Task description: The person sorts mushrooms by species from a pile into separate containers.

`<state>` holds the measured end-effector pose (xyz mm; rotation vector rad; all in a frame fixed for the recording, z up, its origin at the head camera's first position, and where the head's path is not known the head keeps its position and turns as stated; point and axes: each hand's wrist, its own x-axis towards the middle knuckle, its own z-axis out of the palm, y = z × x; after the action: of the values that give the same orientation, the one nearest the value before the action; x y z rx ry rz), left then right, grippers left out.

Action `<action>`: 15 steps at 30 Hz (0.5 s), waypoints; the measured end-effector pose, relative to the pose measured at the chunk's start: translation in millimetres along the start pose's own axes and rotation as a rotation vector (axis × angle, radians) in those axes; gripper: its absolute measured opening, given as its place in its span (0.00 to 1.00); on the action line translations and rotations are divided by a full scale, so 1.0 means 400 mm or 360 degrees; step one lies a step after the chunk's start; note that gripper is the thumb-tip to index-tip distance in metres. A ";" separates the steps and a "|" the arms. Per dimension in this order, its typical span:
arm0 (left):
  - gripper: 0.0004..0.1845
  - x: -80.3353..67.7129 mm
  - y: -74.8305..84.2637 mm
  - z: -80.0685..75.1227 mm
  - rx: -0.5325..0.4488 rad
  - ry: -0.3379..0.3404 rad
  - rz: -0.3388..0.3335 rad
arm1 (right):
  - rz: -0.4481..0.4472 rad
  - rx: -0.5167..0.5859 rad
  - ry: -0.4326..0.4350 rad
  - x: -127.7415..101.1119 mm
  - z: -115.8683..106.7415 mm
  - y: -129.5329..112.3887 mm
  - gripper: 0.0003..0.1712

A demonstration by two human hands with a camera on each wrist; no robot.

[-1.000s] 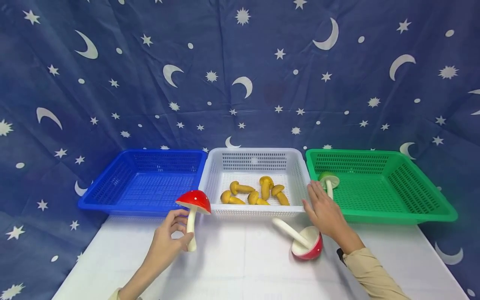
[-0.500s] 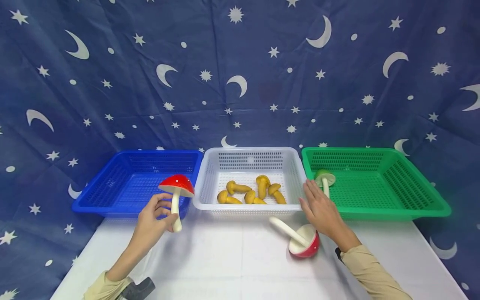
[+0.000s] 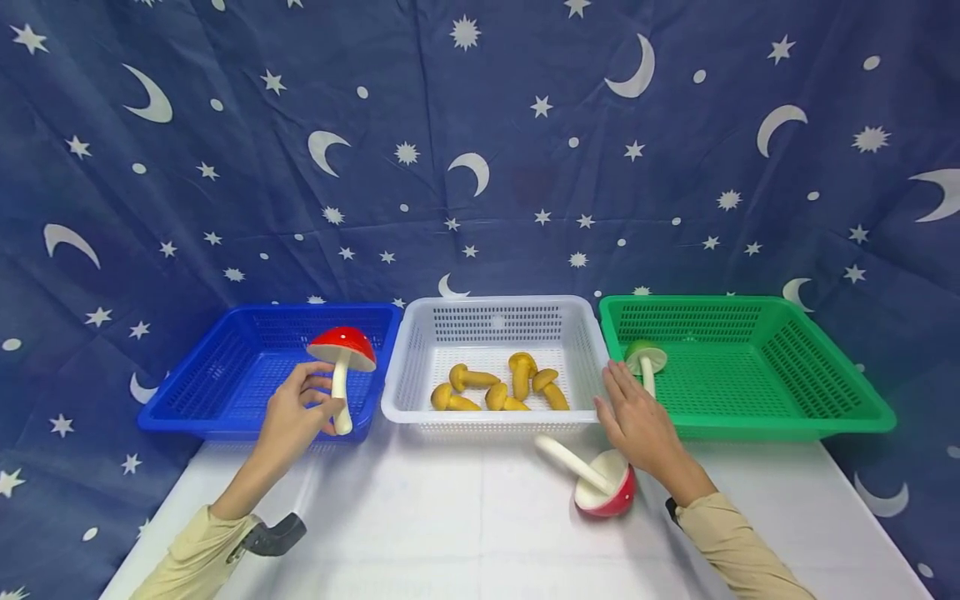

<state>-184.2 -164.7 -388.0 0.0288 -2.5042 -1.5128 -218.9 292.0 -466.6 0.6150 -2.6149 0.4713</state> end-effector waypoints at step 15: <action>0.26 0.106 -0.039 -0.011 0.0040 0.0010 -0.0101 | 0.0024 -0.0016 0.0005 -0.003 0.006 0.004 0.31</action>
<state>-226.3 -181.1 -392.3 0.1180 -2.5399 -1.5024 -219.4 292.8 -469.6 0.5908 -2.6189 0.4633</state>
